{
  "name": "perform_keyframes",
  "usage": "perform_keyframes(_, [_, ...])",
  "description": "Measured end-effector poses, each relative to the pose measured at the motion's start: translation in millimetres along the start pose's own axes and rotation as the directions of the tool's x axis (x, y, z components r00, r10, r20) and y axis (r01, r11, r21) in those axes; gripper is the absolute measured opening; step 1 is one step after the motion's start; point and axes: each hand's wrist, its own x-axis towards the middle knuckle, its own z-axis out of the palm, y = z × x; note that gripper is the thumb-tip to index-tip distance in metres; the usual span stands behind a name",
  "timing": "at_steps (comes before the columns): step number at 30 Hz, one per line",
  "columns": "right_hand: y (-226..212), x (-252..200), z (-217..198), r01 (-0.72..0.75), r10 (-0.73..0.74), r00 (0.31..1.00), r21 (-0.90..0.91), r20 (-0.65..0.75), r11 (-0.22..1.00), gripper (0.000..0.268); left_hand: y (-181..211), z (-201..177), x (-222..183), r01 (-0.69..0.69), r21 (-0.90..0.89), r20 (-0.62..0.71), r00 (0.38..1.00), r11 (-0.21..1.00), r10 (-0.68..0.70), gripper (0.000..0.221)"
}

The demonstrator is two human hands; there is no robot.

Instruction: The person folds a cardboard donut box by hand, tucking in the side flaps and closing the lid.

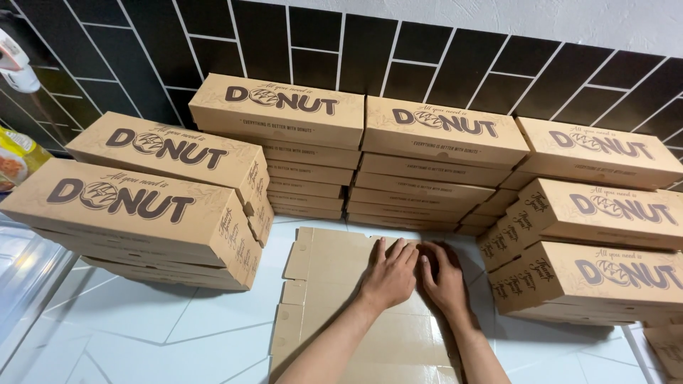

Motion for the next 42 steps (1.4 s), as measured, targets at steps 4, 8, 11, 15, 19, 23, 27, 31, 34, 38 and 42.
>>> perform_keyframes(4, [-4.5,2.4,-1.5,-0.013,0.016,0.997,-0.044,0.076,0.999,0.045,-2.5,10.3,1.0,-0.003,0.009,-0.077,0.997,1.000,0.003,0.050])
perform_keyframes(8, [5.9,4.9,-0.6,-0.019,0.019,0.999,-0.002,0.028,1.000,0.038,-2.5,-1.6,-1.3,0.040,-0.077,-0.025,0.999,0.996,-0.042,0.057])
perform_keyframes(11, [30.1,1.3,8.6,0.091,-0.092,0.991,-0.022,-0.099,0.996,0.037,-3.5,10.9,-0.2,0.039,-0.033,-0.172,0.984,0.999,-0.044,0.035])
perform_keyframes(15, [61.9,-6.9,22.2,0.095,-0.121,0.978,-0.150,-0.172,0.984,0.051,-3.7,15.7,0.1,0.049,0.066,-0.347,0.938,0.997,-0.023,0.010])
perform_keyframes(19, [44.6,-10.7,10.8,0.015,-0.020,0.994,-0.047,-0.105,0.999,0.040,6.8,4.2,-3.1,0.084,0.200,-0.267,0.963,0.976,-0.028,0.017])
perform_keyframes(23, [22.7,-11.5,-1.8,-0.102,0.112,0.992,0.149,-0.064,0.984,0.042,16.7,2.1,-11.3,0.145,0.070,0.001,0.989,0.987,-0.145,0.059])
perform_keyframes(27, [-16.4,-16.1,-27.5,0.066,-0.060,0.997,0.153,-0.042,0.986,0.047,12.3,6.6,-16.6,0.127,-0.059,-0.172,0.976,0.990,-0.135,0.053])
perform_keyframes(31, [-23.4,-23.6,-27.4,0.136,-0.164,0.963,0.139,0.215,0.981,0.058,4.5,13.7,-12.9,0.067,-0.014,-0.208,0.976,0.998,-0.069,0.072])
perform_keyframes(34, [-2.4,-32.3,-20.7,0.343,-0.341,0.905,0.038,0.252,0.938,0.056,5.0,10.7,-13.8,-0.024,0.022,-0.153,0.988,0.999,0.027,0.081])
perform_keyframes(38, [14.2,-30.8,-18.0,0.196,-0.204,0.975,0.084,0.090,0.977,0.029,2.0,30.1,-11.1,-0.050,-0.097,-0.127,0.991,0.994,0.038,0.044])
perform_keyframes(42, [-2.5,-25.0,-23.6,0.220,-0.215,0.976,0.177,-0.045,0.959,0.033,-2.4,59.7,-9.3,-0.041,-0.054,-0.276,0.961,0.998,0.024,0.030])
